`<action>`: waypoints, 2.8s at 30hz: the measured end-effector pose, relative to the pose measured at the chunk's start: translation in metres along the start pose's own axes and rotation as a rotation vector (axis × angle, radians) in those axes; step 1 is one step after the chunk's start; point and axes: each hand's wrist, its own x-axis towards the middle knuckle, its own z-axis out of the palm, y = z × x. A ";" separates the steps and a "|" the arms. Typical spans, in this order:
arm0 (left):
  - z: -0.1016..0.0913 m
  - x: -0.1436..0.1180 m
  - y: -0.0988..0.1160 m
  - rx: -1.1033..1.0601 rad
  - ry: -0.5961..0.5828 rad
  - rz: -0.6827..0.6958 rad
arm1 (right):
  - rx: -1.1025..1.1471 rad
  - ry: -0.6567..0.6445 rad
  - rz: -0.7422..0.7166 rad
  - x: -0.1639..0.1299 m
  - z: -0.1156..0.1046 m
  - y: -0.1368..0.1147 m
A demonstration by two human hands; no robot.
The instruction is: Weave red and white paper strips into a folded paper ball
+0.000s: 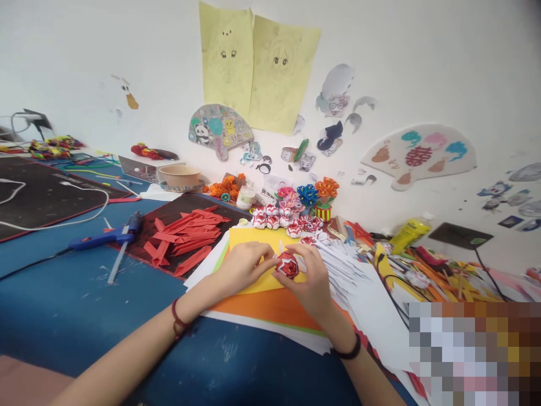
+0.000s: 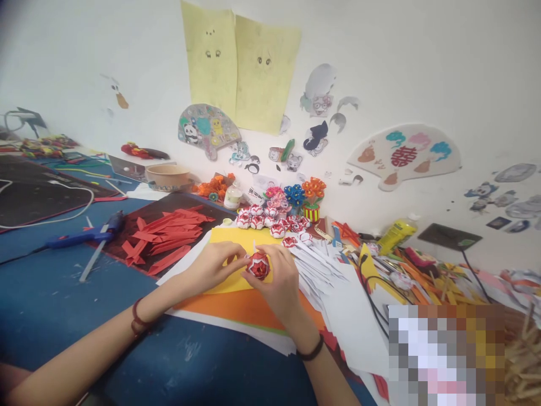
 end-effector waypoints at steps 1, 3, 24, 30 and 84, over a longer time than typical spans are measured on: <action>0.000 0.000 -0.001 0.031 0.000 0.009 | 0.006 0.015 0.014 0.000 0.001 0.002; -0.001 -0.001 -0.002 0.084 0.029 0.005 | 0.089 0.083 0.147 0.001 0.004 0.006; 0.008 -0.005 -0.008 0.366 0.178 0.188 | 0.770 -0.191 0.585 0.001 0.015 -0.003; 0.006 -0.006 0.001 0.364 0.119 0.207 | 0.604 -0.186 0.491 0.002 0.011 -0.003; 0.005 -0.002 0.007 -0.862 -0.066 -0.252 | 0.949 -0.527 0.754 -0.007 -0.001 0.015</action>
